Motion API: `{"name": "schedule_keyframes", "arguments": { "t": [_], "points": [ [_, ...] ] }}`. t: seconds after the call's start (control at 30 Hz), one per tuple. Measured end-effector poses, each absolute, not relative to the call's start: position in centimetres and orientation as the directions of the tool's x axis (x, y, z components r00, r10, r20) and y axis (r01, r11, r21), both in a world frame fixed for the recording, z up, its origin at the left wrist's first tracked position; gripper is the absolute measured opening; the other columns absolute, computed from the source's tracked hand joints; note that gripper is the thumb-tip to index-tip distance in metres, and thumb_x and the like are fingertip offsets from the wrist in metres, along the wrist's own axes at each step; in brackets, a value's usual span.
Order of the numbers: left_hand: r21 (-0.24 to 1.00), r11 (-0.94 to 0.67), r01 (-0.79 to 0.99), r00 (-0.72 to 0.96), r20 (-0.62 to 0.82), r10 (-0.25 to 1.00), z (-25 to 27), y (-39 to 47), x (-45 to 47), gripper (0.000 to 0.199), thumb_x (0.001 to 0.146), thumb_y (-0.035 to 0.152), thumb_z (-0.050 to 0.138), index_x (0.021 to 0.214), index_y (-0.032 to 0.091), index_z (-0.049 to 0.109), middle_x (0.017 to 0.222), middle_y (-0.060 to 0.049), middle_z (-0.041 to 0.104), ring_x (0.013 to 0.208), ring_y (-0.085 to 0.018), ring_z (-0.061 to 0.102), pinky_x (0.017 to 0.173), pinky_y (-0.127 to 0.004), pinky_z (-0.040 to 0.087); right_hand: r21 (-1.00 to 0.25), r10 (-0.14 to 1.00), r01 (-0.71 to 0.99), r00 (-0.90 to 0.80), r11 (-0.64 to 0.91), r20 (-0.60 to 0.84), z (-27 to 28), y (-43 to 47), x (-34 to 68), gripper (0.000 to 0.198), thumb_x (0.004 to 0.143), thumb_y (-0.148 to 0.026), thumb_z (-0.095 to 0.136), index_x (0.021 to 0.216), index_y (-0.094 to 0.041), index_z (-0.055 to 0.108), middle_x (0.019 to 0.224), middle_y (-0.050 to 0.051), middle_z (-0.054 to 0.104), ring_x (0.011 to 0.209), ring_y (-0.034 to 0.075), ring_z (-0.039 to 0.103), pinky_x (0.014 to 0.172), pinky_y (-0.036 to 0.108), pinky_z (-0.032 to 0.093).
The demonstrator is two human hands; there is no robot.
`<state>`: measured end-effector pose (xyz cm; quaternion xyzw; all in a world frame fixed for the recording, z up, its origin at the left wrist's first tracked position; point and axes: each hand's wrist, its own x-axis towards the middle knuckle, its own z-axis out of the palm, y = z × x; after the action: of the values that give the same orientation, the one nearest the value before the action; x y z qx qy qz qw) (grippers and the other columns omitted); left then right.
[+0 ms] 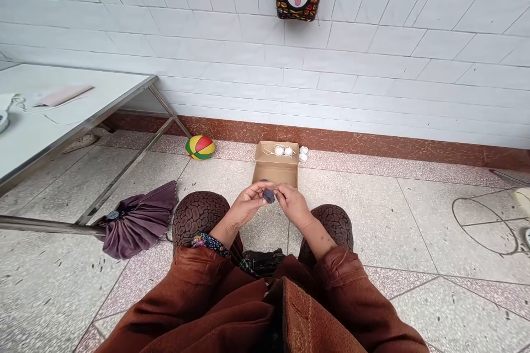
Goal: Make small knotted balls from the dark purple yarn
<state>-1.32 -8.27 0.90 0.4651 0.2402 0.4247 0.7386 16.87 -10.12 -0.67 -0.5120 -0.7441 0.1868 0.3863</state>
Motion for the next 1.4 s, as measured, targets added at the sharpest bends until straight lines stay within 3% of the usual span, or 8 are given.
{"name": "schedule_keyframes", "arguments": {
  "t": [0.2, 0.37, 0.53, 0.7, 0.83, 1.1, 1.23, 1.4],
  "points": [
    [0.879, 0.217, -0.425, 0.298, -0.09, 0.95, -0.6, -8.8, -3.0, 0.034, 0.068, 0.023, 0.081, 0.1, 0.017, 0.07, 0.093, -0.004, 0.069, 0.084, -0.014, 0.061, 0.084, -0.03, 0.045, -0.678, 0.894, 0.583, -0.287, 0.448, 0.344, -3.2, -12.5, 13.9, 0.021, 0.101, -0.031, 0.044, 0.092, -0.022, 0.06, 0.084, 0.004, 0.063, 0.08, 0.019, 0.061, 0.074, 0.03, 0.05],
    [0.955, 0.093, -0.283, 0.136, -0.056, 0.989, -2.0, -8.4, -4.6, 0.031, 0.065, 0.024, 0.082, 0.089, 0.017, 0.063, 0.088, -0.002, 0.069, 0.082, -0.014, 0.062, 0.082, -0.029, 0.045, -0.615, 0.815, 0.536, -0.418, 0.578, 0.401, -1.3, -12.6, 12.9, 0.022, 0.102, -0.031, 0.044, 0.095, -0.022, 0.063, 0.082, 0.005, 0.062, 0.079, 0.018, 0.061, 0.073, 0.029, 0.05],
    [0.984, 0.052, -0.172, 0.246, -0.008, 0.969, -2.4, -8.8, -5.8, 0.035, 0.065, 0.026, 0.082, 0.09, 0.018, 0.059, 0.074, 0.003, 0.061, 0.066, -0.01, 0.055, 0.066, -0.023, 0.041, -0.588, 0.77, 0.499, -0.447, 0.637, 0.455, 0.8, -7.9, 12.5, 0.026, 0.101, -0.035, 0.046, 0.095, -0.02, 0.066, 0.086, 0.006, 0.064, 0.081, 0.018, 0.061, 0.075, 0.03, 0.049],
    [0.943, 0.097, -0.318, 0.288, -0.001, 0.958, -1.7, -9.2, -6.1, 0.052, 0.065, 0.025, 0.085, 0.108, 0.021, 0.056, 0.091, 0.0, 0.066, 0.079, -0.011, 0.06, 0.075, -0.026, 0.045, -0.725, 0.818, 0.425, -0.466, 0.542, 0.338, -1.2, -4.8, 12.1, 0.024, 0.099, -0.035, 0.049, 0.088, -0.021, 0.063, 0.081, 0.002, 0.065, 0.076, 0.015, 0.06, 0.072, 0.026, 0.046],
    [0.924, 0.15, -0.352, 0.252, -0.061, 0.966, -1.7, -9.3, -6.2, 0.039, 0.07, 0.032, 0.081, 0.102, 0.018, 0.064, 0.092, -0.003, 0.067, 0.079, -0.013, 0.059, 0.073, -0.027, 0.046, -0.778, 0.863, 0.425, -0.415, 0.463, 0.287, -4.0, -6.1, 11.7, 0.021, 0.1, -0.027, 0.042, 0.089, -0.02, 0.06, 0.071, -0.002, 0.059, 0.065, 0.013, 0.056, 0.065, 0.024, 0.044],
    [0.858, 0.315, -0.405, 0.296, -0.203, 0.933, -1.9, -9.5, -5.2, 0.04, 0.062, 0.025, 0.086, 0.094, 0.017, 0.064, 0.094, -0.002, 0.066, 0.081, -0.012, 0.062, 0.081, -0.03, 0.05, -0.658, 0.88, 0.6, -0.417, 0.455, 0.229, -5.8, -8.5, 12.7, 0.01, 0.094, -0.02, 0.049, 0.088, -0.019, 0.057, 0.079, 0.003, 0.064, 0.07, 0.017, 0.058, 0.065, 0.026, 0.044],
    [0.901, 0.22, -0.374, 0.201, -0.153, 0.968, -2.3, -9.1, -4.6, 0.037, 0.062, 0.024, 0.083, 0.093, 0.017, 0.063, 0.09, 0.0, 0.065, 0.08, -0.011, 0.06, 0.08, -0.028, 0.047, -0.592, 0.82, 0.582, -0.497, 0.557, 0.283, -4.7, -9.8, 13.5, 0.016, 0.099, -0.025, 0.046, 0.095, -0.02, 0.06, 0.089, 0.005, 0.067, 0.08, 0.018, 0.062, 0.074, 0.028, 0.048],
    [0.987, 0.069, -0.148, 0.106, -0.054, 0.993, -3.1, -8.6, -4.3, 0.032, 0.062, 0.021, 0.078, 0.089, 0.017, 0.06, 0.083, 0.001, 0.063, 0.076, -0.012, 0.058, 0.075, -0.026, 0.044, -0.605, 0.773, 0.495, -0.507, 0.624, 0.382, -2.1, -10.3, 14.2, 0.024, 0.102, -0.032, 0.042, 0.097, -0.021, 0.063, 0.089, 0.006, 0.067, 0.082, 0.018, 0.063, 0.077, 0.031, 0.05]
  ]
}}
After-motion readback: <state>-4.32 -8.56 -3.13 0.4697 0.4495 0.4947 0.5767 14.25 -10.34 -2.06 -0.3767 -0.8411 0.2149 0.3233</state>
